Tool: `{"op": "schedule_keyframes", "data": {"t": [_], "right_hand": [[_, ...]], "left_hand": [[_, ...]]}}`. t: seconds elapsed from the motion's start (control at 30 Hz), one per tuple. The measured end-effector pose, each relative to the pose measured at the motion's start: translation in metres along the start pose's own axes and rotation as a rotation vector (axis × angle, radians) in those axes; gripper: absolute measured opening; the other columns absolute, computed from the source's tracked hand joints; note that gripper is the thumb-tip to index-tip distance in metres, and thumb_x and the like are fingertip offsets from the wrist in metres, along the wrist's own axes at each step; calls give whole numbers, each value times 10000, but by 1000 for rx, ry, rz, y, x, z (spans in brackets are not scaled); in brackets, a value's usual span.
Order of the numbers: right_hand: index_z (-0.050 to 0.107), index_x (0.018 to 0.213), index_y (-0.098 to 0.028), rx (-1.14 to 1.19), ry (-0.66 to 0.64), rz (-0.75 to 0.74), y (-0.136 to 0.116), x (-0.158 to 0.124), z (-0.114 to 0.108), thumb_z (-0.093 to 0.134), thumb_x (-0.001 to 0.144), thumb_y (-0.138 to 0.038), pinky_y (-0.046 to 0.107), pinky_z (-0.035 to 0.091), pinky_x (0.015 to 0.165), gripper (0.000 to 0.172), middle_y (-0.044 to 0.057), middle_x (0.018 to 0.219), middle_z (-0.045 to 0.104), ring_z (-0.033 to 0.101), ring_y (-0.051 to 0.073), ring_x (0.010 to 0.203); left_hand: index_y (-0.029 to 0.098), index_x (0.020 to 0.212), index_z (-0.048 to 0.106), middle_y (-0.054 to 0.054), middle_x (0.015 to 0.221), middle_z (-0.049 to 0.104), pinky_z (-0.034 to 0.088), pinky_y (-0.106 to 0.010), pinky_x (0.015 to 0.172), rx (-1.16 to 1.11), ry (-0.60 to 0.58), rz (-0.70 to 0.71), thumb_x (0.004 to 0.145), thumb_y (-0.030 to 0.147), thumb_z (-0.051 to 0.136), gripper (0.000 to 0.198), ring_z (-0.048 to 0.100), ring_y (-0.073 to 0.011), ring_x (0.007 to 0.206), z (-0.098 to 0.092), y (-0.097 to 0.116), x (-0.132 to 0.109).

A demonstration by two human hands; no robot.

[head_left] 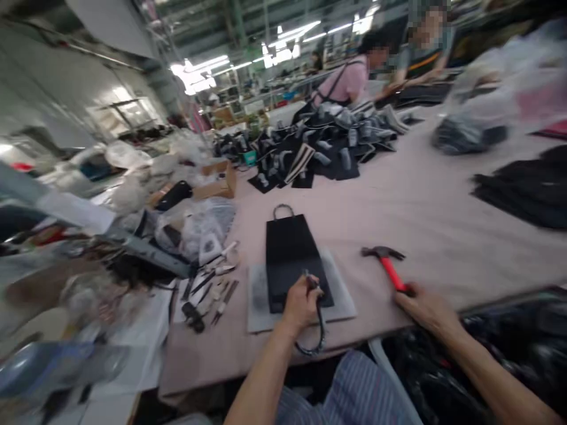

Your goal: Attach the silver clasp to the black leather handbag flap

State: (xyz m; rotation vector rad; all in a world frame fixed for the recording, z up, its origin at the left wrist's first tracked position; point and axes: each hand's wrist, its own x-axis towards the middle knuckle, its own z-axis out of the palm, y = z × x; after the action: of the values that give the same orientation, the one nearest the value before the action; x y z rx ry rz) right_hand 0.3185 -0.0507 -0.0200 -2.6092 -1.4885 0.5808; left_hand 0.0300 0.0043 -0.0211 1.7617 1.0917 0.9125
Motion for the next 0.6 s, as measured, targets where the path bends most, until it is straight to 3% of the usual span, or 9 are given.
{"op": "schedule_keyframes", "data": {"t": [0.1, 0.27, 0.6], "right_hand": [[671, 1088, -184, 9, -19, 89, 21, -12, 3, 499, 931, -441, 349, 485, 743, 347, 110, 948, 708, 670, 254, 897], [673, 1076, -182, 30, 19, 115, 9, -8, 13, 438, 864, -450, 365, 417, 717, 415, 162, 990, 716, 665, 326, 938], [676, 1012, -189, -10, 41, 124, 9, -3, 12, 442, 852, -434, 349, 372, 660, 374, 149, 904, 710, 650, 308, 851]], "left_hand": [[191, 991, 658, -49, 993, 712, 524, -323, 886, -69, 30, -5, 843, 157, 604, 161, 678, -193, 919, -8, -13, 4], [184, 980, 666, -58, 990, 721, 543, -322, 872, -147, 33, -70, 816, 217, 631, 171, 701, -193, 902, -17, -14, 7], [162, 993, 643, -97, 1052, 723, 572, -344, 885, -221, 65, -114, 854, 275, 627, 180, 732, -198, 914, -19, -13, 13]]}}
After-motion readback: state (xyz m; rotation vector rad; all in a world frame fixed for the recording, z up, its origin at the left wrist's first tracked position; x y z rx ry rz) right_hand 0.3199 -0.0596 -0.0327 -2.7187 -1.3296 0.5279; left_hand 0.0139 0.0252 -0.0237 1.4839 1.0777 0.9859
